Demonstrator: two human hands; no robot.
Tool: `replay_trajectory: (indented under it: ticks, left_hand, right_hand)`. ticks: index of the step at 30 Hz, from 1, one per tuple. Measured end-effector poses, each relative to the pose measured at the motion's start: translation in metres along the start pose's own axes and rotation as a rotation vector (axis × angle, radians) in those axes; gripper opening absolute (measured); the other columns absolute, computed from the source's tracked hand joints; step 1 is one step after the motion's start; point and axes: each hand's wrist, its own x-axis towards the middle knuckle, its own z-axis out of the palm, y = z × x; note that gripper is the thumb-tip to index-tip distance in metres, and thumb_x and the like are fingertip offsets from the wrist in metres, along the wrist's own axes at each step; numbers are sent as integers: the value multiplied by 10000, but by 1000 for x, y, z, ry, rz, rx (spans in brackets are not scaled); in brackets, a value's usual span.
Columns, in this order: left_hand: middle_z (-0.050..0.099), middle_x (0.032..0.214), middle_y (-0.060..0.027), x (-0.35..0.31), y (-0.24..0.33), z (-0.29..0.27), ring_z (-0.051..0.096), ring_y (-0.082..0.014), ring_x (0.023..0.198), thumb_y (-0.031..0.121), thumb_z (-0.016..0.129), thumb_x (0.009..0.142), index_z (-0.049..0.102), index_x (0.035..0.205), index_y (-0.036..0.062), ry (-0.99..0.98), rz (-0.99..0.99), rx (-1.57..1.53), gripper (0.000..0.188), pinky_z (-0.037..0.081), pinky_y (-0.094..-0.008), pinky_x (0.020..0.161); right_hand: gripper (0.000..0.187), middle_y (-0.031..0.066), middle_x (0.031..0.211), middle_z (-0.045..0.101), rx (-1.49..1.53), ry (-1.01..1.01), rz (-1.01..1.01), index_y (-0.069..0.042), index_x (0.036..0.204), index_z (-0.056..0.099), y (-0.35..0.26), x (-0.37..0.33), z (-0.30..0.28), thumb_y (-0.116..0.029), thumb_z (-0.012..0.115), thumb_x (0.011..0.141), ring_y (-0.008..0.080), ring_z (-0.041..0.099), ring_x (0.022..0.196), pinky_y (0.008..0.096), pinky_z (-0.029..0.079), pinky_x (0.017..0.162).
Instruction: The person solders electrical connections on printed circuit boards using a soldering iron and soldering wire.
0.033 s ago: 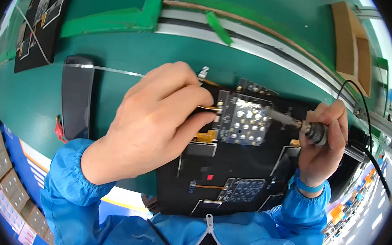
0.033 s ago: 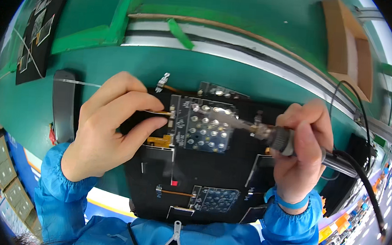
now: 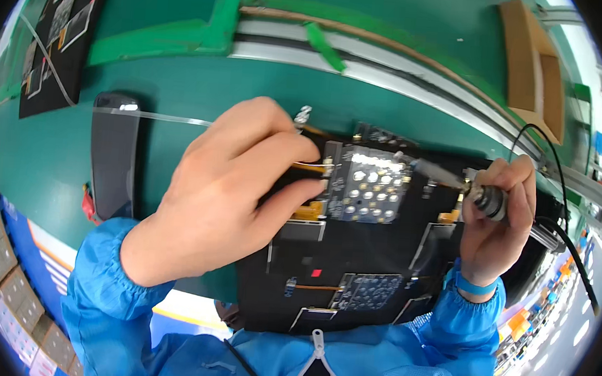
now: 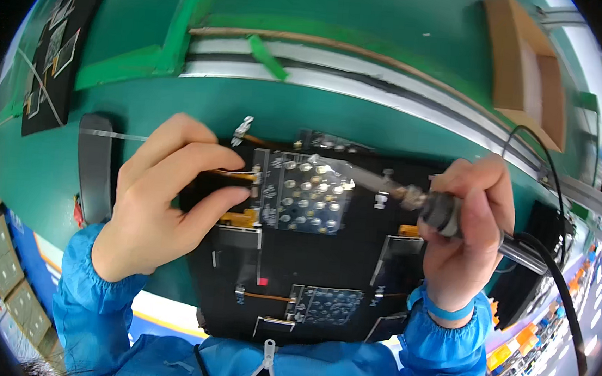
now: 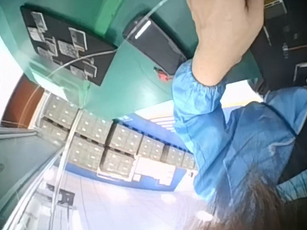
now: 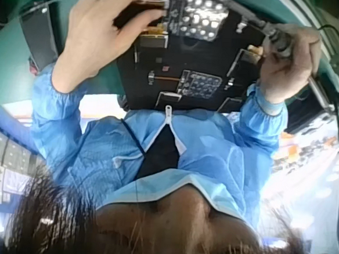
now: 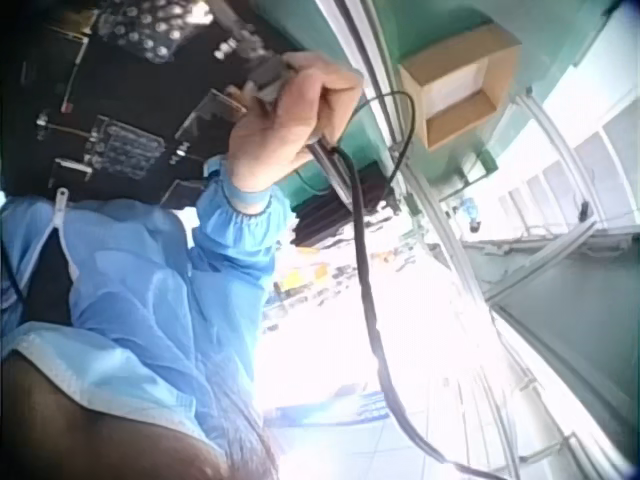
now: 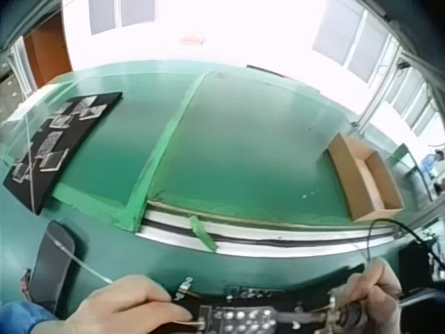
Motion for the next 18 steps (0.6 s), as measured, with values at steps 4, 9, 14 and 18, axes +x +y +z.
replay_trajectory:
  ticks: [4, 9, 14, 18]
  left_hand:
    - [477, 989, -159, -2, 14, -21, 511, -267, 854, -1, 602, 714, 556, 950, -19, -17, -58, 30, 241, 430, -313, 722]
    - [510, 1007, -145, -19, 15, -24, 505, -264, 825, -110, 538, 739, 588, 891, 16, 107, -139, 111, 203, 426, -320, 713]
    - [556, 907, -86, -26, 23, -30, 533, -232, 741, -35, 679, 675, 610, 815, 46, 164, -69, 222, 175, 436, -314, 638]
    - [535, 853, -93, -48, 25, -31, 554, -230, 751, -50, 681, 675, 596, 808, 20, 127, -116, 126, 173, 456, -308, 628]
  right_hand:
    - [184, 34, 765, 463, -120, 362, -258, -49, 857, 459, -12, 9, -38, -227, 480, 902, 59, 347, 515, 197, 280, 434]
    - [188, 40, 879, 517, -504, 529, -626, -33, 976, 514, 0, 29, -103, -71, 625, 829, 104, 503, 718, 231, 419, 677]
    - [168, 38, 866, 583, -1106, 435, -509, -26, 900, 559, -14, 37, -115, -98, 665, 792, 99, 528, 784, 227, 406, 720]
    - [155, -39, 663, 385, -537, 344, -220, -77, 758, 492, -42, -6, -59, -176, 556, 858, 1, 274, 526, 155, 155, 471]
